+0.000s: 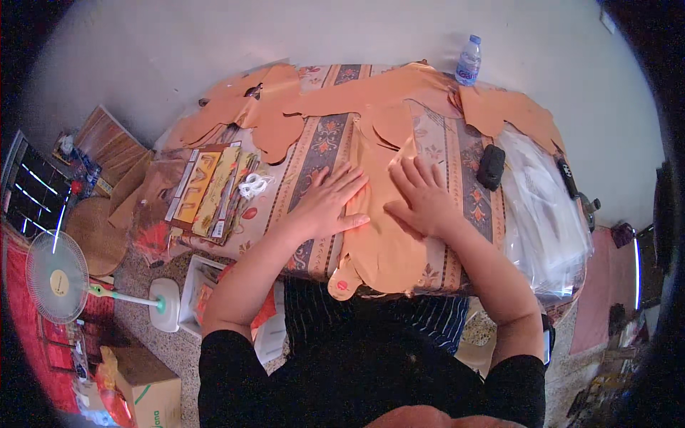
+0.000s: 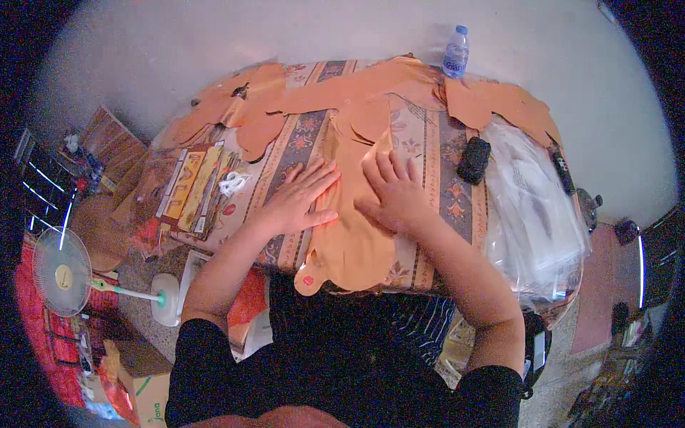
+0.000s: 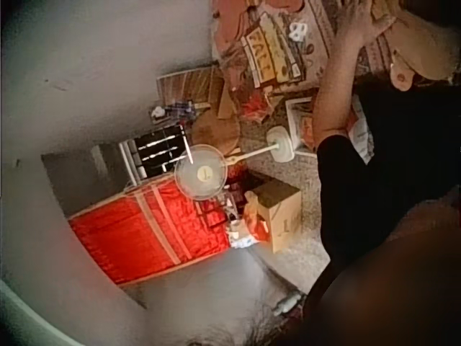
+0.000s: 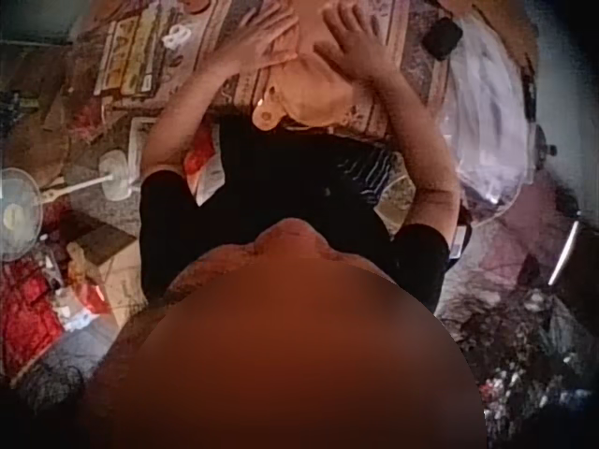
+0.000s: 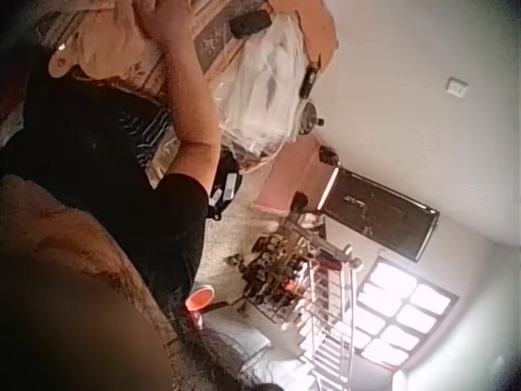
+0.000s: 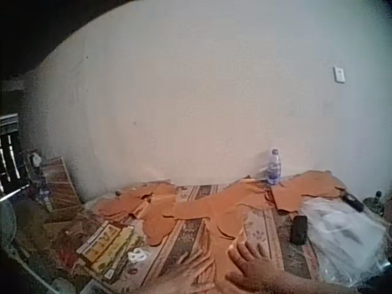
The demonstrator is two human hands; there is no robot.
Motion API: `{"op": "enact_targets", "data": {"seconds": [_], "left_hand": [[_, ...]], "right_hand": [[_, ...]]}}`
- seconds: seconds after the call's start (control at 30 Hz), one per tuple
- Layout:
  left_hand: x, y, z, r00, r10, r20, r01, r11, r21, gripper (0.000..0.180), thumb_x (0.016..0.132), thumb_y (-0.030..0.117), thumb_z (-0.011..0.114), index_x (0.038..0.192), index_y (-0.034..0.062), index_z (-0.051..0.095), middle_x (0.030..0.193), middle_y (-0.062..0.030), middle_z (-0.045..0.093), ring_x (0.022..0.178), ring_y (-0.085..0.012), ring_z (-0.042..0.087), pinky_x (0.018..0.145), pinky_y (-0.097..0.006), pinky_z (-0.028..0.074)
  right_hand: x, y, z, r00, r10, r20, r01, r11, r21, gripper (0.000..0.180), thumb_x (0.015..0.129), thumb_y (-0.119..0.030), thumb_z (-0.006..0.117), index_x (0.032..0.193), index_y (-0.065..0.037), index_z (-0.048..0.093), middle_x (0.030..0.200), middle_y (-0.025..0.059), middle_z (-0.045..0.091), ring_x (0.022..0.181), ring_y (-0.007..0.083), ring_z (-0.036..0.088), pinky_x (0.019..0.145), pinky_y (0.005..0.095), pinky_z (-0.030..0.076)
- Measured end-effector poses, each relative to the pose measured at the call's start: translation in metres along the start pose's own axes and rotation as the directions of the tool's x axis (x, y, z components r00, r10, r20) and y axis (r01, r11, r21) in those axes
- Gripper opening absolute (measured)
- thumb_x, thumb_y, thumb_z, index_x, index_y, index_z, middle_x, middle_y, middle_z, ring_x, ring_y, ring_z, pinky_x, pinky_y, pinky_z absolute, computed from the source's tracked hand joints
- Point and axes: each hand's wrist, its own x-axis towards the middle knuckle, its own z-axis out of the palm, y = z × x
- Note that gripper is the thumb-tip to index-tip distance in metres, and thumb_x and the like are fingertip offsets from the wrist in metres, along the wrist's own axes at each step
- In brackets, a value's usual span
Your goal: The person folds rose gold foil alphabet balloons by hand on a table.
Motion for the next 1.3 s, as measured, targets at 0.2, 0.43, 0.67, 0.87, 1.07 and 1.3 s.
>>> {"op": "enact_targets", "data": {"seconds": [0.2,0.43,0.67,0.87,1.07,1.3], "left_hand": [[0.012,-0.021,0.006,0.999,-0.014,-0.041,0.009,0.994,-0.110,0.073,0.090,0.049,0.053,0.144,0.0051,0.032,0.152,-0.0137,0.027,0.143,-0.0273,0.020,0.115,-0.045,0.016],[0.049,-0.045,0.004,0.993,-0.106,-0.042,0.105,0.994,-0.021,0.067,0.096,0.046,0.040,0.146,0.0033,0.027,0.153,-0.0134,0.024,0.142,-0.0280,0.021,0.114,-0.047,0.017],[0.072,-0.053,0.003,0.976,-0.217,-0.022,0.217,0.976,0.010,0.064,0.097,0.044,0.038,0.146,0.0052,0.028,0.153,-0.0128,0.024,0.143,-0.0276,0.018,0.114,-0.046,0.015],[0.068,-0.044,0.005,0.971,-0.239,0.001,0.238,0.968,0.077,0.063,0.098,0.043,0.035,0.146,0.0034,0.026,0.154,-0.0131,0.022,0.144,-0.0284,0.014,0.115,-0.047,0.014],[0.040,-0.034,0.013,0.998,-0.041,-0.037,0.043,0.996,0.073,0.061,0.098,0.038,0.037,0.145,0.0005,0.027,0.154,-0.0140,0.022,0.144,-0.0284,0.015,0.115,-0.048,0.013],[0.035,-0.032,0.009,0.986,-0.149,-0.075,0.125,0.958,-0.259,0.064,0.097,0.039,0.041,0.145,0.0002,0.027,0.154,-0.0149,0.022,0.144,-0.0280,0.015,0.116,-0.046,0.011]], "right_hand": [[0.001,0.007,0.016,0.997,-0.022,-0.076,0.020,0.999,-0.040,0.076,0.090,-0.056,0.044,0.146,-0.009,0.027,0.151,0.0184,0.025,0.142,0.0373,0.017,0.114,0.0524,0.010],[0.000,0.009,0.024,0.989,-0.047,-0.143,0.037,0.997,-0.073,0.075,0.090,-0.056,0.045,0.145,-0.009,0.029,0.149,0.0186,0.027,0.140,0.0369,0.021,0.112,0.0536,0.013],[0.001,0.008,0.023,0.988,-0.046,-0.147,0.033,0.995,-0.096,0.074,0.089,-0.055,0.046,0.145,-0.010,0.029,0.149,0.0181,0.029,0.139,0.0366,0.024,0.112,0.0533,0.014],[0.002,0.008,0.024,0.985,-0.058,-0.165,0.041,0.994,-0.103,0.074,0.089,-0.057,0.045,0.145,-0.009,0.031,0.148,0.0169,0.031,0.138,0.0362,0.026,0.112,0.0527,0.014],[0.001,0.008,0.023,0.976,-0.072,-0.206,0.048,0.992,-0.119,0.074,0.090,-0.057,0.043,0.144,-0.008,0.031,0.148,0.0167,0.031,0.138,0.0366,0.027,0.111,0.0524,0.016],[0.002,0.009,0.025,0.986,-0.068,-0.152,0.048,0.991,-0.127,0.074,0.090,-0.055,0.044,0.144,-0.007,0.029,0.148,0.0173,0.029,0.138,0.0365,0.025,0.111,0.0530,0.016]]}}
